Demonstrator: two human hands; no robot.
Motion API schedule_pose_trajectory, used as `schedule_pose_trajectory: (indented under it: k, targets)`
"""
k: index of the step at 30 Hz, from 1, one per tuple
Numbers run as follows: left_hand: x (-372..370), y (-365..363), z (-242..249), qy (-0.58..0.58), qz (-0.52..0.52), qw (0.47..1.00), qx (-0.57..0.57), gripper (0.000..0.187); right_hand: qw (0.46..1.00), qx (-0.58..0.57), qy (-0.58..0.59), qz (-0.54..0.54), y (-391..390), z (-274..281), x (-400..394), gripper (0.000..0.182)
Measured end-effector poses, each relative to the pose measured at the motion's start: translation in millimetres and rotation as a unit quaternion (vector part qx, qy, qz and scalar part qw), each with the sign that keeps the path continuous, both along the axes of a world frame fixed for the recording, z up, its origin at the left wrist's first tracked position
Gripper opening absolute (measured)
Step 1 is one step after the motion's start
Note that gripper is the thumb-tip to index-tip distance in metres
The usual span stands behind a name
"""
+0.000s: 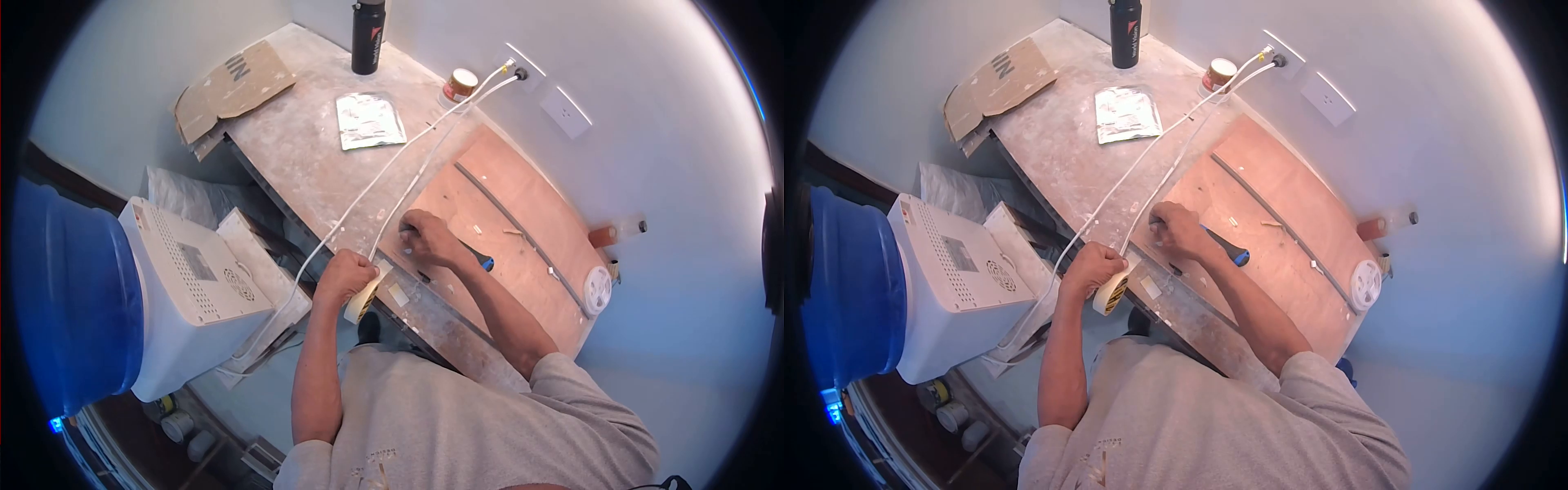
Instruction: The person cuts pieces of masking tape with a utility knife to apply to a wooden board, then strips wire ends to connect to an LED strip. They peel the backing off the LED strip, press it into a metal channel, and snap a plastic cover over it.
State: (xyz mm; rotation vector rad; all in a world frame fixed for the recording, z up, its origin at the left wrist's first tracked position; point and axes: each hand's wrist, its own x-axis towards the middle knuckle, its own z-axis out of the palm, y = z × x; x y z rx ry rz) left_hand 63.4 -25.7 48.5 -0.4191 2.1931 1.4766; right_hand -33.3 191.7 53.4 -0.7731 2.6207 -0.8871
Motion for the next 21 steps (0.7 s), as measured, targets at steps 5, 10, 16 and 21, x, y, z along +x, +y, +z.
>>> schedule_pose_trajectory:
  k: [5, 10, 16, 21]
  targets:
    - [-2, 0, -2, 0.009, -0.001, 1.0, -0.008, 0.028, 0.989, -0.058, -0.134, -0.04, 5, 20, -3, 0.019]
    - [-4, 4, 1, -0.001, 0.012, 1.0, 0.001, 0.027, 0.985, -0.052, -0.158, -0.035, 6, 25, -6, 0.028]
    - [-4, 8, 1, -0.002, 0.008, 1.0, 0.0, 0.027, 0.995, 0.026, -0.083, -0.042, -4, 10, -18, 0.04]
    - [-6, 13, 8, 0.026, 0.005, 1.0, -0.005, 0.025, 0.995, 0.095, -0.03, -0.023, -24, 2, -46, 0.038]
